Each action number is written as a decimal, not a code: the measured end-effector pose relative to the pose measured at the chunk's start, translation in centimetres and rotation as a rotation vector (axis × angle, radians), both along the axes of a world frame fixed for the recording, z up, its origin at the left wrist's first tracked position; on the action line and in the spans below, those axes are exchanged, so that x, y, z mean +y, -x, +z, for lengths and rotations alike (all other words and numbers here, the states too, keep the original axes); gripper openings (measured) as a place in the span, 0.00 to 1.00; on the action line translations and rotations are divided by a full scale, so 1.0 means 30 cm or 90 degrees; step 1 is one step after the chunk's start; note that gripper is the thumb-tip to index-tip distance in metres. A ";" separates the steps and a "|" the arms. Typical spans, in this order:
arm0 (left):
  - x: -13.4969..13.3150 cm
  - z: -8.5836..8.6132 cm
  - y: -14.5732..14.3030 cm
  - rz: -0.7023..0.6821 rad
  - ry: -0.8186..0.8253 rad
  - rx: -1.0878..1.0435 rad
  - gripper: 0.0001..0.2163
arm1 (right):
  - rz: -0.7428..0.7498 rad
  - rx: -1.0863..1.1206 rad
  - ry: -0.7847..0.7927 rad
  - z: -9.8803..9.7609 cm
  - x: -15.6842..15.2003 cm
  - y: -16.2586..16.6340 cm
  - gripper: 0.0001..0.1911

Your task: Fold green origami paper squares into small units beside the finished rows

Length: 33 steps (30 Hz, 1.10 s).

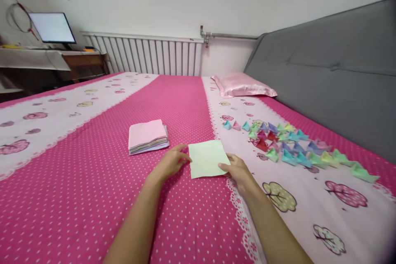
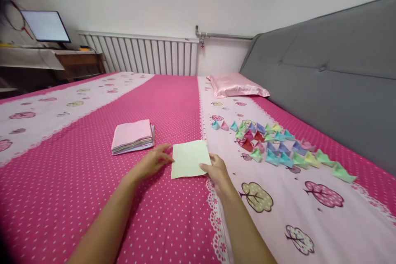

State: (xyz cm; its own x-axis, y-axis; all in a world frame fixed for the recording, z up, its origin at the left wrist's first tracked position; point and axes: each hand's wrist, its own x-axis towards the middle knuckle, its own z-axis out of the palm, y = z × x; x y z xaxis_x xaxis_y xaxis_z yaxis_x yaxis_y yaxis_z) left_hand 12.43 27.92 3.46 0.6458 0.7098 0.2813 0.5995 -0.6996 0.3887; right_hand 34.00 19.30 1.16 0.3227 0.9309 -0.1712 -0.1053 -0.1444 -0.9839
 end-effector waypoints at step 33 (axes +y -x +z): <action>-0.100 -0.150 -0.224 0.036 -0.007 0.175 0.35 | 0.186 -0.758 0.040 -0.095 0.078 0.091 0.35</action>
